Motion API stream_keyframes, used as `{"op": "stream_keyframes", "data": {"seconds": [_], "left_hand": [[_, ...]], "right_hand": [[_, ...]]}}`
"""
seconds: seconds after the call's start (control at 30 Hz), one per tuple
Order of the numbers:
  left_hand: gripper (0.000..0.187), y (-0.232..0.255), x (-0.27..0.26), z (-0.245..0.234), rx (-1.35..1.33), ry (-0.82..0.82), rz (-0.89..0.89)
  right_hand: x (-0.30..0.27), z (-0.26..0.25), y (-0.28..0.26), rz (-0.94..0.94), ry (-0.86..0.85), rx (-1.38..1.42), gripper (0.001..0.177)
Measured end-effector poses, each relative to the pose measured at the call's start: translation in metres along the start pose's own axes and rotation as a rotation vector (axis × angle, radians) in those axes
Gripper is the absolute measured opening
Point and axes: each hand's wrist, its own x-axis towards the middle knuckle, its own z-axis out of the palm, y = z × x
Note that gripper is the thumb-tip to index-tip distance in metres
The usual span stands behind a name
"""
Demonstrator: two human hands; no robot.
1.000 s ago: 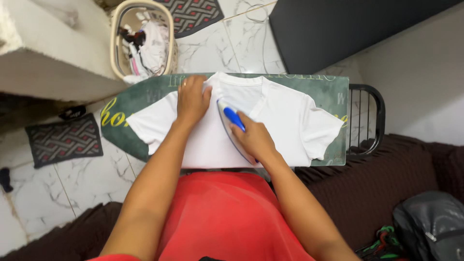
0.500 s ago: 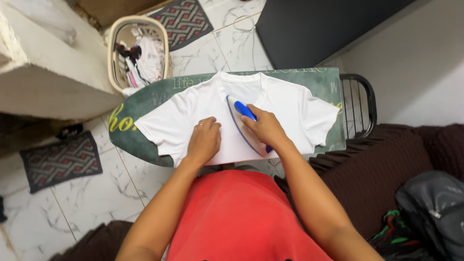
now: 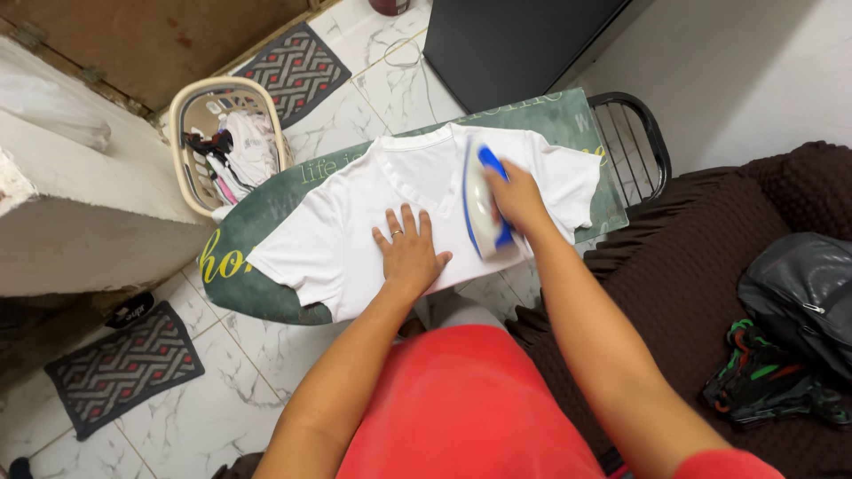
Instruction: The person irons a white t-shirt on an ironing board, smoothing the fabric and using a steam iron. After ironing, the person folds the t-shirt neatly on the board.
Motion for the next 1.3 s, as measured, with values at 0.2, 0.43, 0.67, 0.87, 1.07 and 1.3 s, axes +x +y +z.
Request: {"op": "stream_keyframes", "data": {"seconds": [0.2, 0.43, 0.67, 0.87, 1.07, 1.3], "left_hand": [[0.098, 0.000, 0.003, 0.001, 0.006, 0.021, 0.001], [0.099, 0.004, 0.006, -0.001, 0.010, -0.009, -0.019], [0.099, 0.010, 0.006, -0.004, -0.009, 0.031, -0.064], [0.087, 0.036, 0.011, -0.004, -0.029, 0.218, -0.089], [0.070, 0.102, 0.054, 0.008, -0.202, 0.437, 0.174], [0.058, 0.197, 0.110, 0.023, -0.326, 0.406, 0.440]], "right_hand": [[0.014, -0.011, -0.021, 0.021, -0.065, -0.166, 0.026], [-0.055, -0.025, 0.006, 0.104, 0.050, -0.222, 0.037], [0.054, -0.021, -0.041, 0.028, -0.014, -0.099, 0.030], [0.048, -0.076, -0.041, 0.018, -0.130, 0.064, 0.035], [0.003, -0.178, -0.008, 0.108, -0.163, 0.094, 0.043], [-0.005, -0.264, 0.033, 0.170, -0.109, 0.145, 0.046]]}}
